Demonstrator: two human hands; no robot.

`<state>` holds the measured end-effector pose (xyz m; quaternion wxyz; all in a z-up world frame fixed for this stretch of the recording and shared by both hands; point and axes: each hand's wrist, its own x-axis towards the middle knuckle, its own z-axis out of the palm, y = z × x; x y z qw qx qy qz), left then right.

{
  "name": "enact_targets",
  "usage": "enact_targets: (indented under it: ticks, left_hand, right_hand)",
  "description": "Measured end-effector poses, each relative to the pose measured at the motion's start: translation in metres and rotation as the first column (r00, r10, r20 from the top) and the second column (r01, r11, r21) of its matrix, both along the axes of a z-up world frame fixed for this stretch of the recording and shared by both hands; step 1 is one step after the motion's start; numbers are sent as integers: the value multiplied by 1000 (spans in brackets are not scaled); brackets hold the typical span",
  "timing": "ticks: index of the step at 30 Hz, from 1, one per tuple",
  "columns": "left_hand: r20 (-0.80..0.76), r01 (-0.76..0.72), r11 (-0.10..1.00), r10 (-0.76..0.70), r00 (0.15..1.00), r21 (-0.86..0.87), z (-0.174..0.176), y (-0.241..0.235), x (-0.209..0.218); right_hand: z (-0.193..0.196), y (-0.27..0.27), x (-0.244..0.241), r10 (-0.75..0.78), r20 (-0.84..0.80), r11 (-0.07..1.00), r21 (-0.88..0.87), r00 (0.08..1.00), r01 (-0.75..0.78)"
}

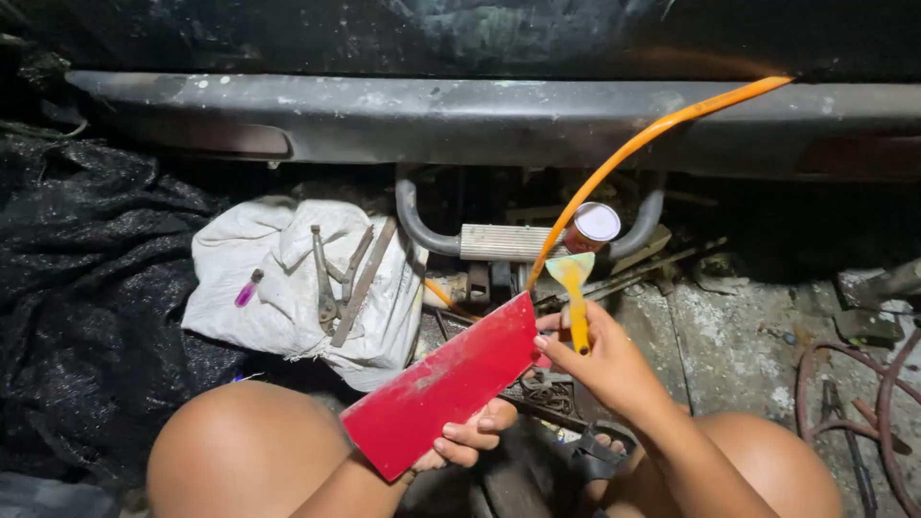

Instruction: The person sits on the ground in front of a car bumper, holding a red rectangular board and using a yellow putty knife to apply a white substance from a small container onto the board. They then spread the substance onto the car bumper surface.

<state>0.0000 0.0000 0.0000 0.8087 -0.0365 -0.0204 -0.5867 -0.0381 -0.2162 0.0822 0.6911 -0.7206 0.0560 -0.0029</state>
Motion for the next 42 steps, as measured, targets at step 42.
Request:
enact_targets:
  ticks: [42]
  left_hand:
    - [797, -858, -51, 400, 452, 511, 55, -1, -16]
  right_hand:
    - [-13, -11, -45, -32, 82, 940, -337, 996, 58]
